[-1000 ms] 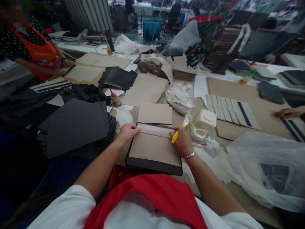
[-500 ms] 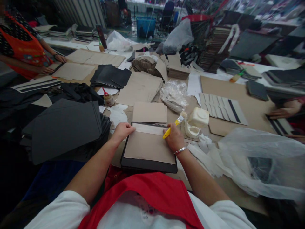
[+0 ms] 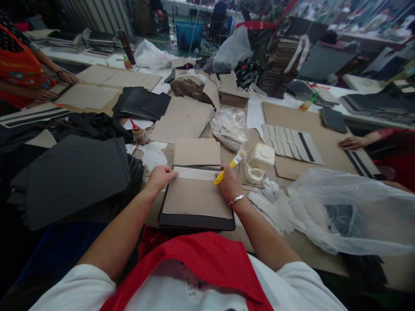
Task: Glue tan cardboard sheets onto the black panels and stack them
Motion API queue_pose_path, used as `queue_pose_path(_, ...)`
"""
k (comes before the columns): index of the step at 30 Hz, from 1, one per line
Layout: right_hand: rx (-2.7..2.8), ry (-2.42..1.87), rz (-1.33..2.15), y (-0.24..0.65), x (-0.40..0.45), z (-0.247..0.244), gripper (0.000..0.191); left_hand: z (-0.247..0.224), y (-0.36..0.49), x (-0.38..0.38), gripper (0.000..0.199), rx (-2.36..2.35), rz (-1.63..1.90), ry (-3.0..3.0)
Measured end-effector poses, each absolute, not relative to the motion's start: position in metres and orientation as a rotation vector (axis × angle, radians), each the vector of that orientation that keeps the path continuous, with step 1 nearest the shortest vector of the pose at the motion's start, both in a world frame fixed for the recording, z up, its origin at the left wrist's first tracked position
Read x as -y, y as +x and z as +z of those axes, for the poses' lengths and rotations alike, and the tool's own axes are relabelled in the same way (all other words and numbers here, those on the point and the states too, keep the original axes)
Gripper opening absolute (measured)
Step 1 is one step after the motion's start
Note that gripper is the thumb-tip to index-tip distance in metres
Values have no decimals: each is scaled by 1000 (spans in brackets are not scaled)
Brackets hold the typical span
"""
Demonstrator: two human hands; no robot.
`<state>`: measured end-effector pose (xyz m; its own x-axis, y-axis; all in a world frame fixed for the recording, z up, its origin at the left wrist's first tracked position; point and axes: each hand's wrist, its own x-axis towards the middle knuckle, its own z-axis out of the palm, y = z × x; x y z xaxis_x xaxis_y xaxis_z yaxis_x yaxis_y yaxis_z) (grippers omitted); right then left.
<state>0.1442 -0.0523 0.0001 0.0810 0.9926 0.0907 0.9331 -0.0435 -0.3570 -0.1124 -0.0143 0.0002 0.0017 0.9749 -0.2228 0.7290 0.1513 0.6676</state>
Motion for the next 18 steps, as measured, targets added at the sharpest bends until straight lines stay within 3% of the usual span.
queue_pose_path(5,1947,-2048,27,149,57,7,29,16,-101,31,30,-2033,430,2088)
queue_pose_path(8,2141,-1744,74,140,61,1,23,16,-78,47,45,-1683,442,2501)
queue_pose_path(12,2398,-1318,240,129,65,-13,25,4,-61,59,55,-1283,80,2632)
queue_pose_path(18,2359,-1518,117,174,83,-14,35,21,-112,75,56,-1645,72,2544)
